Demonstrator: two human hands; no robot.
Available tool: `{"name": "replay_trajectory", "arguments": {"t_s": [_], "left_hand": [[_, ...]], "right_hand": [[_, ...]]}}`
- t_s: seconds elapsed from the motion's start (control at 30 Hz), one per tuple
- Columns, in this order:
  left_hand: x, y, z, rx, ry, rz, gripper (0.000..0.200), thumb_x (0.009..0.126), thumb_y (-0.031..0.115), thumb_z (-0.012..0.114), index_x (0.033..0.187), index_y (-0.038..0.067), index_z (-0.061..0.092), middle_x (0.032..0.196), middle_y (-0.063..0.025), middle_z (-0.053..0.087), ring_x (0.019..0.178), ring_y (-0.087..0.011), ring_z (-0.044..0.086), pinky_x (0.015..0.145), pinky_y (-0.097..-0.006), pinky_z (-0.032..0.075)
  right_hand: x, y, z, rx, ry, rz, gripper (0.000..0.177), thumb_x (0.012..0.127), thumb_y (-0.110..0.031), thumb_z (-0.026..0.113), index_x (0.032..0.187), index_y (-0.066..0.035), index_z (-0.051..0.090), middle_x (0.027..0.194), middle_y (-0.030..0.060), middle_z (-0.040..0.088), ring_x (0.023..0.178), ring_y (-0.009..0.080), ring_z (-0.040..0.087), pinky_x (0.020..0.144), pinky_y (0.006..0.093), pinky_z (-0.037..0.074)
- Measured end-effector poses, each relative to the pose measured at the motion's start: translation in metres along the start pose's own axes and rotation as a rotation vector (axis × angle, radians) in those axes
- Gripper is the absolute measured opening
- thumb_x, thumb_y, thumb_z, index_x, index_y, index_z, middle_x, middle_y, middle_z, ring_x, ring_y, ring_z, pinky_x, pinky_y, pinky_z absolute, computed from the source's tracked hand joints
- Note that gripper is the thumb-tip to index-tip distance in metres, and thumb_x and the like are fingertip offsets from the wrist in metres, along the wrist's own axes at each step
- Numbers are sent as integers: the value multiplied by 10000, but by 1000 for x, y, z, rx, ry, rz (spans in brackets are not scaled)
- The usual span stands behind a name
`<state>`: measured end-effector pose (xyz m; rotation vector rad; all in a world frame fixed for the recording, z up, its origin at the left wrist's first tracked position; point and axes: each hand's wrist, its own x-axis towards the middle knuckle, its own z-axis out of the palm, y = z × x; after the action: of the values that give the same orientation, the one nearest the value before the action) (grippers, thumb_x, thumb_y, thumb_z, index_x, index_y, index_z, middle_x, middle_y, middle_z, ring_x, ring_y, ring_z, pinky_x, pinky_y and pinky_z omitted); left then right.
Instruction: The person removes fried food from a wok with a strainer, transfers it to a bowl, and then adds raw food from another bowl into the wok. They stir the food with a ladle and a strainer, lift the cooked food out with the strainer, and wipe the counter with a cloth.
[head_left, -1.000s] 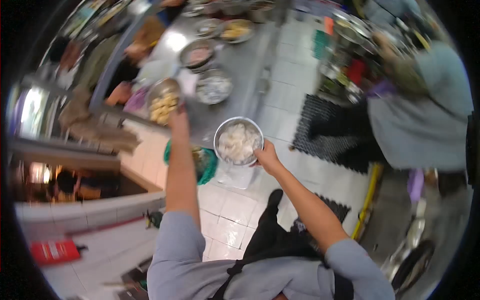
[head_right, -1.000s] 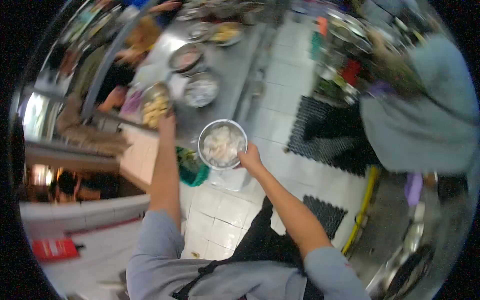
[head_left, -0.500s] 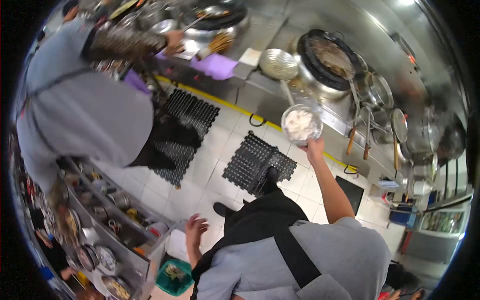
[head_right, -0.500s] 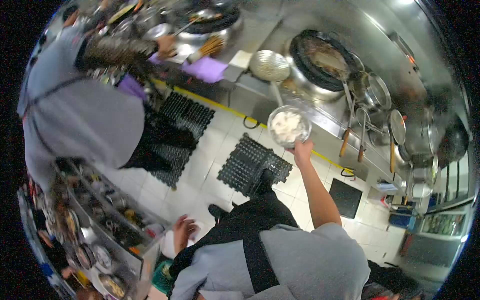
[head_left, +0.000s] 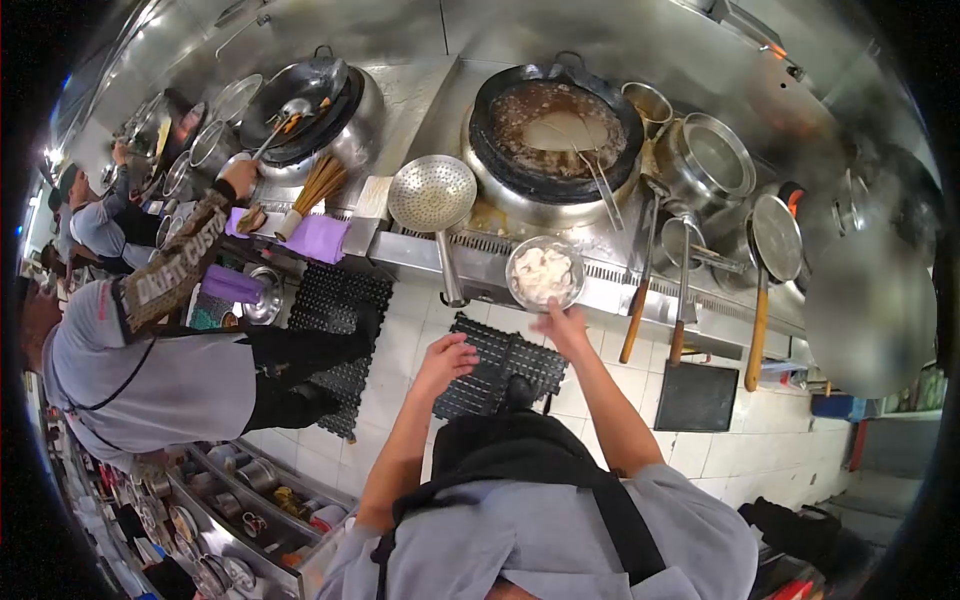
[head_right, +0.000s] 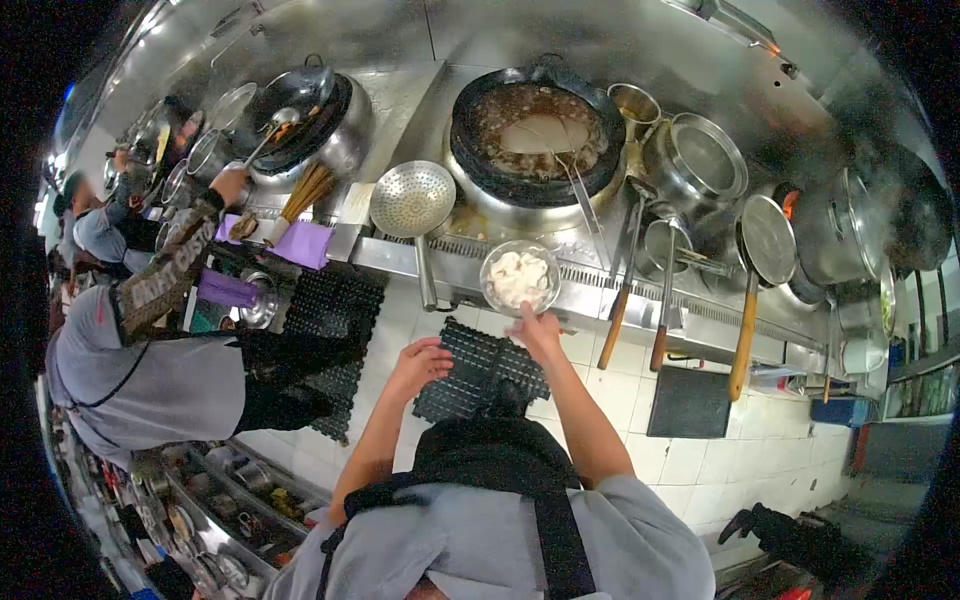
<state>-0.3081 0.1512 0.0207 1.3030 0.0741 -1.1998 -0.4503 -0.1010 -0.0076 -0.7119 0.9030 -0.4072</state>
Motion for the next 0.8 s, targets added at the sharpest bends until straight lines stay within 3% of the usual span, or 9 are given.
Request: {"name": "replay_trajectory", "arguments": {"t_s": [0.03, 0.1, 0.13, 0.23, 0.33, 0.43, 0.53, 0.6, 0.8], "left_hand": [[12, -1, 9, -28, -38, -46, 373, 925, 69, 551, 1287, 15, 479, 1067, -155, 648, 839, -257, 676, 739, -375, 561], [27, 0, 19, -79, -26, -60, 337, 934, 121, 566, 1250, 25, 499, 1102, -168, 635, 938, -289, 659, 809, -430, 549], [37, 7, 18, -259, -10, -72, 332, 941, 151, 558, 1242, 24, 501, 1123, -179, 626, 975, -302, 647, 838, -444, 538], [80, -9, -23, -672, -18, -113, 389, 972, 311, 508, 1226, 17, 504, 1189, -223, 582, 1104, -361, 586, 961, -503, 478], [83, 39, -17, -732, -251, 72, 380, 973, 348, 502, 1215, 57, 486, 1176, -204, 592, 1084, -374, 588, 988, -531, 459], [102, 73, -12, -466, -112, 58, 284, 927, 241, 598, 1116, 53, 501, 938, -148, 625, 764, -285, 626, 721, -436, 538], [113, 87, -12, -187, 64, 154, 218, 807, 60, 647, 982, 44, 518, 737, -78, 579, 505, -190, 545, 441, -331, 452], [100, 100, -17, -111, 72, 215, 195, 771, 21, 625, 936, 36, 522, 699, -63, 557, 474, -180, 531, 415, -311, 431], [53, 145, -2, 241, 211, 309, 426, 765, 28, 606, 1174, -66, 534, 668, -49, 528, 436, -138, 485, 384, -299, 377]], "right_hand": [[-19, -27, -11, -331, -26, 173, 300, 887, -172, 661, 1114, 4, 572, 890, 163, 658, 699, 299, 677, 656, 428, 583], [-46, -86, -26, -1481, -80, -436, 216, 861, -247, 685, 931, -44, 656, 821, 141, 669, 598, 319, 655, 676, 416, 551], [-47, -108, -30, -1560, 297, -602, 164, 829, -249, 701, 840, -86, 702, 804, 121, 654, 654, 337, 639, 683, 402, 528], [-57, -199, 14, -1729, 558, -929, 652, 811, -228, 724, 1394, -99, 460, 1205, 212, 527, 1065, 375, 571, 759, 456, 519], [23, -200, 6, -1792, 349, -709, 665, 819, -141, 673, 1429, -78, 415, 1299, 277, 480, 1083, 442, 576, 846, 483, 511], [65, -217, 0, -1770, 296, -679, 616, 827, -61, 611, 1415, -56, 425, 1134, 257, 588, 1064, 477, 573, 858, 496, 491], [69, -268, -12, -1711, 178, -874, 566, 831, 17, 508, 1391, -41, 461, 869, 228, 639, 807, 420, 659, 712, 452, 544], [31, -311, 25, -1290, 155, -451, 544, 842, 25, 460, 1380, -53, 486, 711, 110, 612, 462, 158, 551, 384, 312, 453], [73, -366, -16, -1047, -161, -230, 468, 834, 22, 469, 1299, 31, 520, 614, 62, 579, 414, 110, 485, 343, 269, 358]]}}
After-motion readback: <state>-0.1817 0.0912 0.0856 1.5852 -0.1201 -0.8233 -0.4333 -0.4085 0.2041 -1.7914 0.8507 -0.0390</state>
